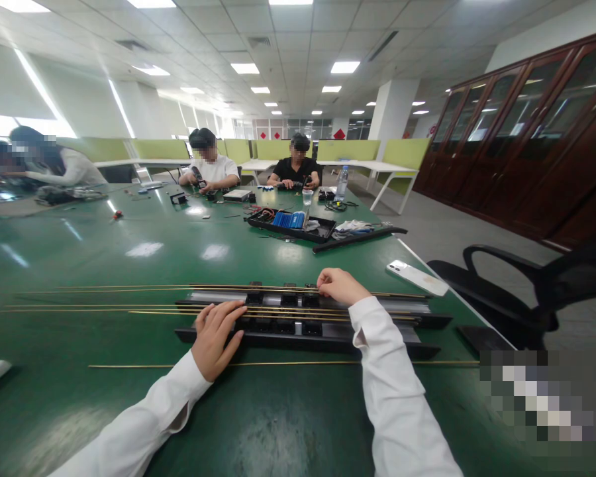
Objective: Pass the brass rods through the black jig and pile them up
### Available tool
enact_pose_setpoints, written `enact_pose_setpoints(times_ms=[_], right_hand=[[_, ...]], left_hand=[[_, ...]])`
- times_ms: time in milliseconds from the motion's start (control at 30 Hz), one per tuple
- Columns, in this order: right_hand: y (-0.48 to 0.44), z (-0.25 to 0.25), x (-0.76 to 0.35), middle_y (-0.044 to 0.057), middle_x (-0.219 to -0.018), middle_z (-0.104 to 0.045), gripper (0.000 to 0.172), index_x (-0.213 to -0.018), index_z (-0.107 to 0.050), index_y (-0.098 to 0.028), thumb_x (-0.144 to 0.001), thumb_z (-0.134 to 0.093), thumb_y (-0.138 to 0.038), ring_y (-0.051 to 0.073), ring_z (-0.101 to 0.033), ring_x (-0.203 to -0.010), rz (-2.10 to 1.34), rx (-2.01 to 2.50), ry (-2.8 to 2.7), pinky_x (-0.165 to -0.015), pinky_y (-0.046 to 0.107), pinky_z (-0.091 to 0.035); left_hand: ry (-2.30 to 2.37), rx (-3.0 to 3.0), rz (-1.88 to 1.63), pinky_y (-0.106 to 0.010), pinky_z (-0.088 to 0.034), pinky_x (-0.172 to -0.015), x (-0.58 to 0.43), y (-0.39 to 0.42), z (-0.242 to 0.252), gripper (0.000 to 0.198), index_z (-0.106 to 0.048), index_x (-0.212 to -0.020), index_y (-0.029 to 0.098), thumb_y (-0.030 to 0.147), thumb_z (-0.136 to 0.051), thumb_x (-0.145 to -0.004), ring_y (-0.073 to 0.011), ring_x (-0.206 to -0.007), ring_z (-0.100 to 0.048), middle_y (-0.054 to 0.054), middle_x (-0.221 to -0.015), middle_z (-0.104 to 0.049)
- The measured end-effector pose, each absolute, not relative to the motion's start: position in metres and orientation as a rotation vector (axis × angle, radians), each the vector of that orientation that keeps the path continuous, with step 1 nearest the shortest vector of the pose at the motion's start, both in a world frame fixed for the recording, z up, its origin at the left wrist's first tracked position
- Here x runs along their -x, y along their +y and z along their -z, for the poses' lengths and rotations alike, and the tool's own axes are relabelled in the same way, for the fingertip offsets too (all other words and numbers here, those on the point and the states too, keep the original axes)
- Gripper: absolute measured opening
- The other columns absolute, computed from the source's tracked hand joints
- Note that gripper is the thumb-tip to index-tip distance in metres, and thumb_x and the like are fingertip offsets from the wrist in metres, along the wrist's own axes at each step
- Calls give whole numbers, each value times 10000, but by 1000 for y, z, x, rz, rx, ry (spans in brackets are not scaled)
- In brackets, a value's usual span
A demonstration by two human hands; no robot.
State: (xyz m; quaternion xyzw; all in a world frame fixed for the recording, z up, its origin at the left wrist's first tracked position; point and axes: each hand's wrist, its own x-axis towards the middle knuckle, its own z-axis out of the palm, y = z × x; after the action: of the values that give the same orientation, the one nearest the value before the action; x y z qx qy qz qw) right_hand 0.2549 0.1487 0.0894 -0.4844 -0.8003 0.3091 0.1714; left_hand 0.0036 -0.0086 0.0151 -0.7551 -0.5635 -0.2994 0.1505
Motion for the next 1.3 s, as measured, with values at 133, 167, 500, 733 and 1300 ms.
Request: enact_pose_setpoints(times_ms=[133,167,500,733,1300], right_hand=[[153,-86,-257,15,-607,-617,48,-637,-552,-160,-615,-510,-172,125,-557,-585,-904,1344,-2276,-604,233,-438],[153,-85,-257,19,-606,-617,54,-632,-556,-156,-616,-510,-177,125,-553,-583,-906,1348,-2274,-602,234,-438],[151,-89,-255,46,-579,-617,80,-565,-572,-130,-595,-508,-168,117,-525,-533,-1013,1378,-2180,-553,225,-432],[154,-87,-261,41,-557,-627,83,-534,-588,-133,-580,-527,-166,112,-520,-517,-1053,1381,-2144,-549,222,-434],[163,-88,-301,51,-602,-652,130,-569,-617,-144,-585,-563,-261,143,-560,-578,-1007,1495,-2150,-612,248,-448]], left_hand=[[-1616,2170,878,-429,-175,-999,-3,-8,-15,359,-427,-1193,191,208,-381,-838,-211,-1160,-394,-83,-1229,-482],[-1616,2171,885,-428,-174,-1000,-3,-8,-15,357,-429,-1191,190,210,-382,-838,-210,-1160,-395,-83,-1228,-483],[-1629,2165,912,-424,-171,-1001,-4,-8,-14,350,-442,-1180,195,224,-383,-837,-210,-1159,-395,-81,-1226,-487],[-1618,2163,889,-424,-183,-996,-3,-8,-14,357,-439,-1183,191,216,-383,-831,-212,-1156,-398,-83,-1227,-486],[-1629,2153,885,-418,-189,-1000,-2,-9,-14,357,-452,-1179,187,216,-385,-830,-214,-1157,-402,-81,-1224,-490]])
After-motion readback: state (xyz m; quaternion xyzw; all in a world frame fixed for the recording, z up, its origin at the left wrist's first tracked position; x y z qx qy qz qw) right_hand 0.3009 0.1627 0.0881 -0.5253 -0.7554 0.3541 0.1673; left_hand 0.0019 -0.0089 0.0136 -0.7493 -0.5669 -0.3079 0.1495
